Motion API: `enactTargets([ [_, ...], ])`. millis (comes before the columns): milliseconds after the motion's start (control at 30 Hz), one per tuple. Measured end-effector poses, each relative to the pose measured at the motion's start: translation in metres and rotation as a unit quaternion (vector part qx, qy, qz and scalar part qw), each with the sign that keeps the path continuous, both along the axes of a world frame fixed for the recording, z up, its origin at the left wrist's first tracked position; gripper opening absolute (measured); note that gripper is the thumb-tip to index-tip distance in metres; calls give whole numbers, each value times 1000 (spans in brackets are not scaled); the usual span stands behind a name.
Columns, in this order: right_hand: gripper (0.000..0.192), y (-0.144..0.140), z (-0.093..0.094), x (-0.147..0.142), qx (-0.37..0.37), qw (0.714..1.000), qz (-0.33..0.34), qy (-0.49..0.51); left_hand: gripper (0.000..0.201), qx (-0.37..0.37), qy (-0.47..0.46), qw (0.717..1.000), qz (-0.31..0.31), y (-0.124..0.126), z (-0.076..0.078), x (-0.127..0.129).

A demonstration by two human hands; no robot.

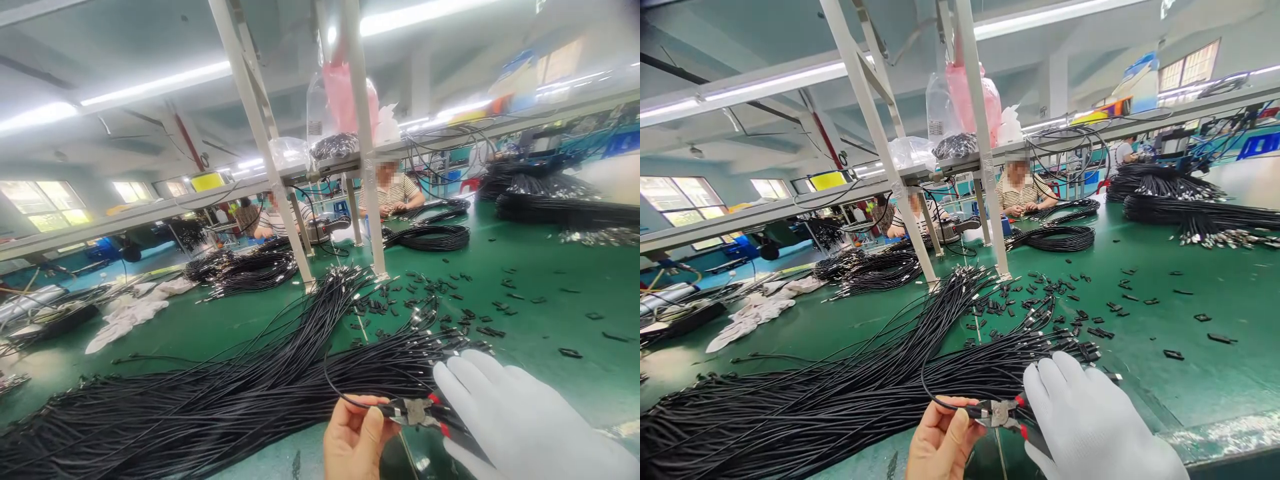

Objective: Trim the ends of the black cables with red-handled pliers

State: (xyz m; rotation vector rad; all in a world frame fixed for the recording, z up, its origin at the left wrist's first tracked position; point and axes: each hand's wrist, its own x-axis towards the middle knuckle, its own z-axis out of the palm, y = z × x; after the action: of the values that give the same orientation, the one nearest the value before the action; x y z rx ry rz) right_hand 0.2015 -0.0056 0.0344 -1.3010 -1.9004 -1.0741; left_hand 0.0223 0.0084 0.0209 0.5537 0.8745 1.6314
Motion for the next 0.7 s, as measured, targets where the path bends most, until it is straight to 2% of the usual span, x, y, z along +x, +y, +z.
enactTargets([
  [167,21,-1,-1,-5,-29,998,25,56,37,39,0,999,-8,0,-1,0],
  [433,13,7,12,2,-119,988,93,23,35,42,64,997,-17,-5,-1,-10],
  [567,9,9,1,3,-127,986,96,47,32,57,99,993,-23,-5,-3,-14],
  [700,19,9,-12,6,-112,987,111,35,31,66,131,989,-16,-6,-2,-15],
])
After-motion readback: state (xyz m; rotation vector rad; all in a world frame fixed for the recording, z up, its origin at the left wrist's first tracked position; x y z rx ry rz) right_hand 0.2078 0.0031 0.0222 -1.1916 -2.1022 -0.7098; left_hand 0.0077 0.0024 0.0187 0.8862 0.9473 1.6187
